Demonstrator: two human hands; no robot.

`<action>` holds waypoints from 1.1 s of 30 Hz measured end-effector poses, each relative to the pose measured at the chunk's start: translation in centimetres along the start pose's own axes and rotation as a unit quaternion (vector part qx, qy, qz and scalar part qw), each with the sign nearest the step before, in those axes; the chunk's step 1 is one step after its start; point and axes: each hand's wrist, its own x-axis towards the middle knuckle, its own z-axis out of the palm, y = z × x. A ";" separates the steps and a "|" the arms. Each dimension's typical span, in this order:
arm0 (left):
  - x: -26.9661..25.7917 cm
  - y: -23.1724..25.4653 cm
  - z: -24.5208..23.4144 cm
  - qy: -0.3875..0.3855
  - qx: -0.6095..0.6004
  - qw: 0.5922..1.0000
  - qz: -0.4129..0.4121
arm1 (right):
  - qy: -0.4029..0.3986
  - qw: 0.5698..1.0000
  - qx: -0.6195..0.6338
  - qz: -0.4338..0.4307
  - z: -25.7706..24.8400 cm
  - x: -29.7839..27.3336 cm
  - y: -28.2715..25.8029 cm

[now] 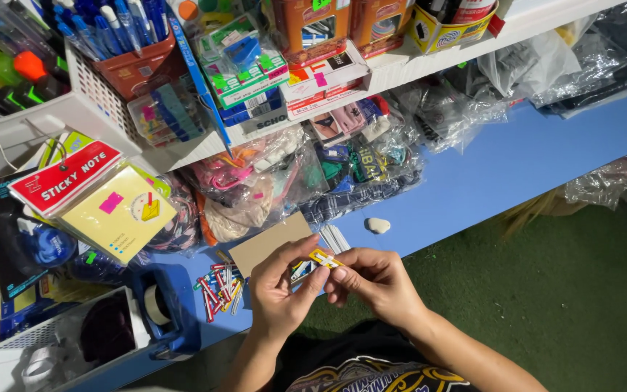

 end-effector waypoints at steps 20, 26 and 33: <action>-0.6 1.9 0.1 0.031 0.090 0.995 0.027 | 0.060 0.990 -0.120 -0.036 2.4 -1.2 -0.6; 0.3 2.3 -0.3 0.016 -0.064 0.996 -0.057 | 0.060 0.998 -0.025 -0.009 1.1 -1.0 0.4; 0.0 -1.2 -0.4 -0.066 -0.153 0.979 -0.113 | 0.056 0.994 0.094 0.013 0.4 -0.8 0.8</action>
